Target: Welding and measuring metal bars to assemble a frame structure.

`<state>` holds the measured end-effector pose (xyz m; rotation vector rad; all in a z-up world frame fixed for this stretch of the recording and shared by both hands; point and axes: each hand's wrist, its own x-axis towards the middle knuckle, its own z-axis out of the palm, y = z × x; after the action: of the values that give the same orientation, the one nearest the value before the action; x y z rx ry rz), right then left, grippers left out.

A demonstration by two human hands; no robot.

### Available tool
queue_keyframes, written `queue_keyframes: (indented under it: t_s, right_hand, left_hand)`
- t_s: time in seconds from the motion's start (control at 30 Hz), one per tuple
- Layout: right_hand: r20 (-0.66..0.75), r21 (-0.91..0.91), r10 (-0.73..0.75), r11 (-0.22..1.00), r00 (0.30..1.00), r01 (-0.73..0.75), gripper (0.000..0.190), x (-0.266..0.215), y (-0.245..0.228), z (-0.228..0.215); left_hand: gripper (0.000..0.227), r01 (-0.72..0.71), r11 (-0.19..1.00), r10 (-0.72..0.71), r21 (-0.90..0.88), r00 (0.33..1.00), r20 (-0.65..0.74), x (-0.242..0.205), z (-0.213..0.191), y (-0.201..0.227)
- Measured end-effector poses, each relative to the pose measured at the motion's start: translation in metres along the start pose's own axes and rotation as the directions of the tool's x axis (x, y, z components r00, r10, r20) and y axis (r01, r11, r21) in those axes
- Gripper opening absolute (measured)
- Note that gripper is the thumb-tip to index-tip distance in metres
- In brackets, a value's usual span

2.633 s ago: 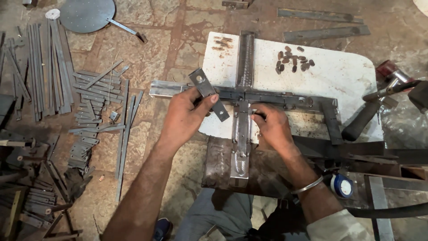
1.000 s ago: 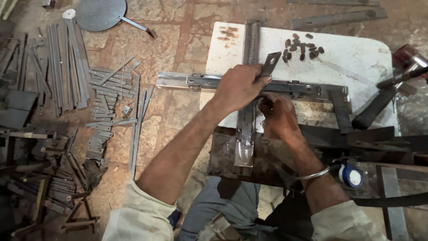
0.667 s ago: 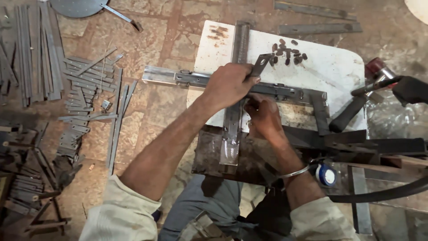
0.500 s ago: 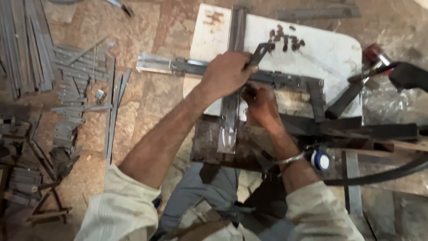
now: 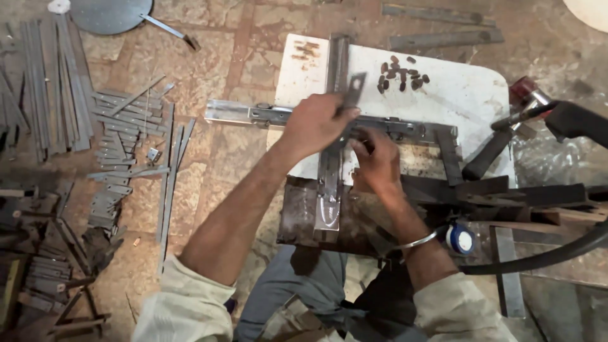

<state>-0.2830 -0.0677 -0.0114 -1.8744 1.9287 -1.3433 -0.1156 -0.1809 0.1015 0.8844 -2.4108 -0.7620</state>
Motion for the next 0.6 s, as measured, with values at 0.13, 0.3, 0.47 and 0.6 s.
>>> queue_keyframes:
  t_s: [0.13, 0.3, 0.47, 0.6]
  right_hand:
    - [-0.124, -0.185, -0.065, 0.982, 0.99, 0.041, 0.047, 0.003, -0.022, -0.03]
    - [-0.09, -0.388, -0.139, 0.917, 0.986, 0.094, 0.098, 0.014, -0.056, -0.056]
    - [-0.045, -0.28, -0.077, 0.958, 0.996, 0.061, 0.115, 0.006, -0.055, -0.052]
    - [-0.015, -0.223, 0.104, 0.969, 0.994, -0.105, 0.089, -0.004, -0.037, -0.046]
  left_hand:
    - [0.041, 0.239, 0.87, -0.227, -0.43, 0.971, 0.08, -0.017, -0.003, -0.016]
    - [0.043, 0.258, 0.585, -0.37, -0.769, 0.929, 0.03, -0.032, 0.017, -0.046]
    - [0.043, 0.224, 0.615, -0.376, -0.756, 0.926, -0.032, -0.036, 0.024, -0.053]
    - [0.044, 0.26, 0.743, -0.371, -0.617, 0.927, -0.056, -0.036, 0.009, -0.038]
